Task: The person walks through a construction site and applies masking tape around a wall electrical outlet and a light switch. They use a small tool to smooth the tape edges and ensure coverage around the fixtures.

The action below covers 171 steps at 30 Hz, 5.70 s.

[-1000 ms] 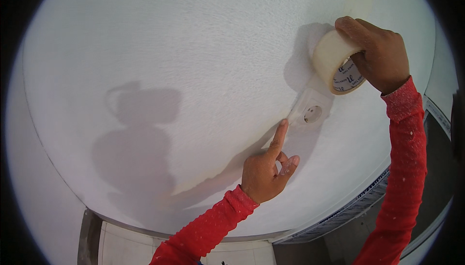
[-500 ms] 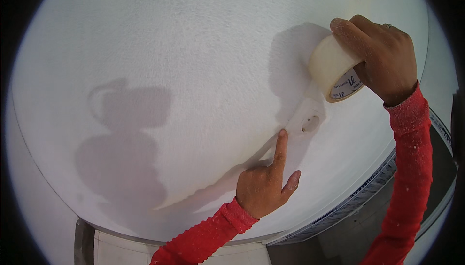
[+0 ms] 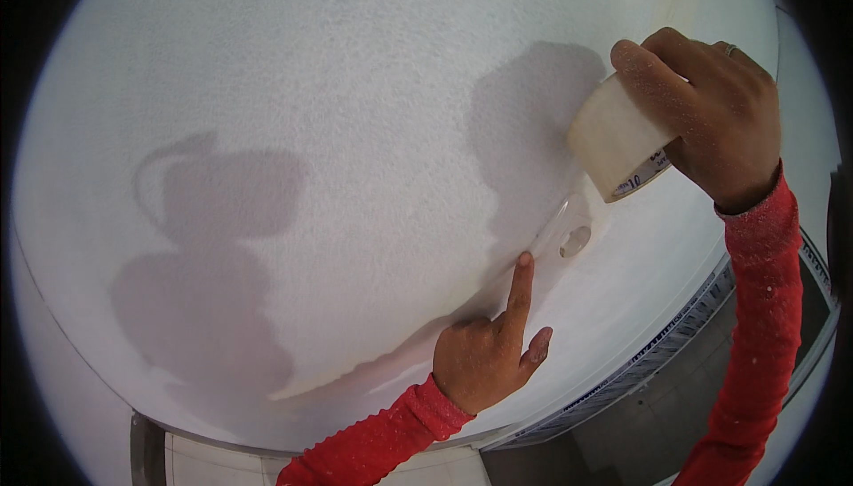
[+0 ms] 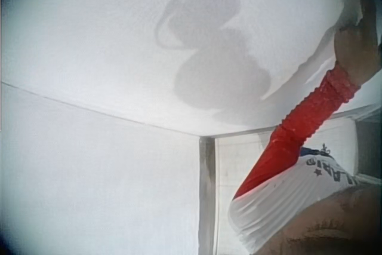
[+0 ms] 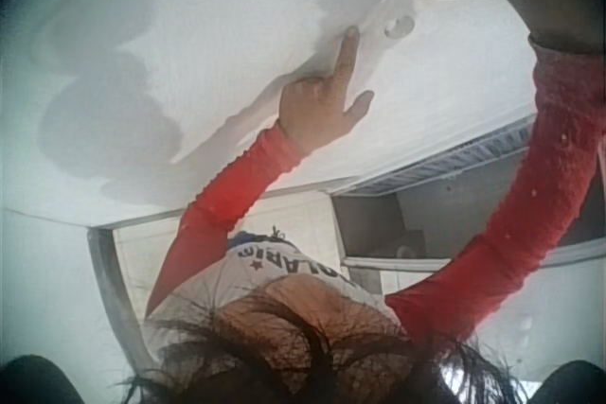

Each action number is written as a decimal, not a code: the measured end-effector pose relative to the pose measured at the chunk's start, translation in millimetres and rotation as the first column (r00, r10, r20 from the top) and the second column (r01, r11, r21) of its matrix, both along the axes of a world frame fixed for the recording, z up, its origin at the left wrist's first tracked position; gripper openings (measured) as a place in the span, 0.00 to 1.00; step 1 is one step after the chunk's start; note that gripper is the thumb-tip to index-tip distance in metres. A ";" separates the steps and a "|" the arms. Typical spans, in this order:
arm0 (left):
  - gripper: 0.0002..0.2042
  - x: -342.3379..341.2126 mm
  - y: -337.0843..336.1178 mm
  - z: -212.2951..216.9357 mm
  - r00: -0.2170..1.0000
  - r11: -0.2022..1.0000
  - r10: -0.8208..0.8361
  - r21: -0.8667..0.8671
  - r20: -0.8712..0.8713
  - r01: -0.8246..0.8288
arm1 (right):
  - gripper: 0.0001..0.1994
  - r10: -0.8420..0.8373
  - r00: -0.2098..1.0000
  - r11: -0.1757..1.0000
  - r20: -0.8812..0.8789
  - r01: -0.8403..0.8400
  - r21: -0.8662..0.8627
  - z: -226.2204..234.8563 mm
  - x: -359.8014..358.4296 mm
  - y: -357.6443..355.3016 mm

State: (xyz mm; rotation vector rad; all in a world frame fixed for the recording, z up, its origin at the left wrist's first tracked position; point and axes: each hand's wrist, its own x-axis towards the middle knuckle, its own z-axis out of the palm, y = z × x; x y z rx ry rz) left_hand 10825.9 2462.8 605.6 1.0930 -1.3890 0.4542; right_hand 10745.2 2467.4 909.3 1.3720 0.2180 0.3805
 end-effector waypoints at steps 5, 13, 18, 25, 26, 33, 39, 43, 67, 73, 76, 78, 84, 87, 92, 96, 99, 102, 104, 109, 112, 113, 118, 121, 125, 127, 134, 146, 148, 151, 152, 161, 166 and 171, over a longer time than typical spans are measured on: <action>0.42 4.4 1.2 1.3 1.000 0.999 -0.015 0.034 -0.003 0.015 | 0.36 -0.073 0.997 0.997 0.035 0.074 -0.037 0.1 0.8 -7.5; 0.39 9.2 -6.4 -0.3 0.982 0.983 -0.164 -0.102 -0.095 0.154 | 0.36 -0.042 0.999 0.999 0.011 0.043 -0.023 -0.2 4.4 -5.2; 0.39 13.4 0.8 1.5 0.970 0.978 -0.209 -0.049 -0.122 0.205 | 0.33 -0.041 0.999 0.999 0.023 0.041 -0.005 -2.6 8.9 -2.8; 0.38 14.8 -1.3 13.9 0.984 0.984 -0.170 0.034 -0.047 0.172 | 0.24 -0.113 0.985 0.992 0.127 0.104 0.078 1.3 -2.8 -15.7; 0.38 15.3 -1.9 15.6 0.983 0.983 -0.178 0.034 -0.032 0.179 | 0.20 -0.142 0.978 0.988 0.151 0.130 0.086 1.7 -6.2 -18.7; 0.37 -3.5 2.3 22.3 0.957 0.962 -0.270 0.024 -0.106 0.274 | 0.23 -0.164 0.958 0.950 0.235 0.089 0.301 3.0 -41.0 -37.3; 0.38 -19.1 -0.9 23.2 0.903 0.921 -0.387 -0.032 -0.187 0.388 | 0.20 -0.250 0.928 0.927 0.275 0.147 0.345 1.3 -48.5 -34.4; 0.38 -21.3 -7.3 25.3 0.856 0.881 -0.473 -0.128 -0.208 0.456 | 0.20 -0.233 0.932 0.926 0.277 0.126 0.356 1.8 -48.2 -34.2; 0.32 8.2 53.0 119.2 0.970 0.969 -0.231 0.073 -0.074 0.237 | 0.15 -0.202 0.909 0.916 0.364 0.044 0.399 11.7 -64.3 -35.6; 0.32 4.7 48.5 195.5 0.978 0.988 0.092 -0.139 0.189 -0.066 | 0.21 -0.195 0.911 0.928 0.364 0.052 0.368 8.4 -63.5 -40.2; 0.37 -9.1 51.4 214.1 0.968 0.978 0.183 0.070 0.171 -0.197 | 0.25 -0.237 0.902 0.909 0.362 0.075 0.410 7.8 -62.2 -34.4; 0.38 -13.6 50.2 219.7 0.946 0.949 0.264 0.124 0.191 -0.290 | 0.25 -0.245 0.897 0.905 0.367 0.075 0.419 8.9 -62.5 -31.0; 0.31 -23.6 25.0 221.1 0.888 0.896 0.438 0.018 0.141 -0.444 | 0.24 -0.146 0.921 0.857 0.360 -0.064 0.511 12.7 -67.4 -41.2; 0.26 -31.0 20.0 224.9 0.842 0.854 0.519 -0.048 0.149 -0.518 | 0.26 0.132 0.888 0.709 0.440 -0.395 0.584 13.8 -83.0 -50.6; 0.23 -37.2 35.9 224.9 0.819 0.829 0.556 -0.027 0.143 -0.558 | 0.30 0.192 0.670 0.372 0.717 -0.726 0.579 -22.6 -110.4 -48.9; 0.22 -36.2 36.0 224.2 0.839 0.848 0.530 -0.094 0.125 -0.521 | 0.29 -0.023 0.700 0.165 0.713 -0.701 0.694 -55.1 -98.9 -57.3; 0.25 -30.4 38.0 217.7 0.898 0.901 0.432 -0.081 0.087 -0.425 | 0.26 0.016 0.682 0.119 0.731 -0.727 0.676 -55.9 -92.1 -65.3; 0.30 -20.8 51.5 188.4 0.983 0.982 0.181 -0.053 0.023 -0.180 | 0.25 -0.029 0.695 0.163 0.718 -0.706 0.690 -50.0 -90.7 -64.9; 0.31 -19.6 60.8 154.8 0.994 0.983 0.102 -0.155 0.044 -0.094 | 0.25 -0.046 0.702 0.203 0.710 -0.690 0.695 -47.1 -89.2 -62.6; 0.33 -30.8 55.3 102.4 0.999 1.000 -0.021 -0.007 0.030 0.021 | 0.25 -0.029 0.750 0.268 0.661 -0.632 0.727 -43.3 -83.0 -61.2; 0.38 -33.9 38.9 99.5 0.993 0.996 -0.034 -0.080 0.112 0.043 | 0.25 -0.025 0.787 0.293 0.616 -0.584 0.757 -38.0 -82.2 -62.6; 0.40 -34.3 34.7 99.0 0.991 0.994 -0.055 -0.089 0.121 0.066 | 0.25 -0.016 0.808 0.319 0.590 -0.555 0.769 -35.8 -82.1 -63.5; 0.43 -34.7 26.3 94.3 0.989 0.990 -0.053 -0.122 0.139 0.070 | 0.26 0.044 0.887 0.383 0.460 -0.440 0.812 -17.6 -79.3 -73.4; 0.44 -34.6 25.0 92.6 0.989 0.992 -0.063 -0.102 0.131 0.077 | 0.26 0.081 0.878 0.494 0.472 -0.446 0.746 8.1 -86.1 -83.2; 0.46 -32.3 22.2 92.5 0.991 0.994 -0.016 -0.109 0.136 0.031 | 0.26 0.044 0.891 0.685 0.452 -0.357 0.635 54.9 -113.7 -98.4; 0.46 -31.8 20.5 92.3 0.983 0.992 0.035 -0.123 0.179 -0.013 | 0.22 0.109 0.886 0.823 0.451 -0.335 0.459 75.0 -131.0 -106.8; 0.44 -28.6 15.6 88.4 0.988 0.990 -0.030 -0.133 0.153 0.051 | 0.12 0.005 0.884 0.889 0.467 -0.218 0.403 85.9 -153.0 -118.2; 0.40 -12.7 15.2 101.0 0.982 0.971 -0.082 -0.207 0.173 0.118 | 0.16 -0.350 0.784 0.890 0.514 0.107 0.442 61.6 -173.8 -109.4; 0.40 -12.0 19.1 106.6 0.979 0.975 -0.094 -0.184 0.183 0.128 | 0.16 -0.394 0.792 0.855 0.466 0.131 0.501 56.6 -181.4 -109.0; 0.40 -14.7 32.7 120.1 0.979 0.981 -0.101 -0.146 0.179 0.128 | 0.16 -0.403 0.800 0.837 0.445 0.124 0.534 53.1 -193.6 -104.5; 0.41 -16.2 38.4 126.4 0.975 0.982 -0.106 -0.136 0.198 0.134 | 0.16 -0.426 0.804 0.806 0.415 0.129 0.578 53.6 -197.5 -102.8; 0.39 -27.4 53.5 186.6 0.965 0.997 -0.031 -0.053 0.260 0.047 | 0.15 -0.417 0.760 0.825 0.499 0.086 0.558 61.2 -222.8 -92.6; 0.40 -31.7 56.5 196.0 0.948 0.996 -0.018 -0.075 0.319 0.044 | 0.15 -0.422 0.760 0.791 0.494 0.043 0.610 41.7 -234.3 -90.1; 0.42 -33.8 58.2 201.2 0.944 1.000 0.006 -0.023 0.330 0.001 | 0.17 -0.423 0.751 0.743 0.507 -0.033 0.669 24.6 -239.7 -96.5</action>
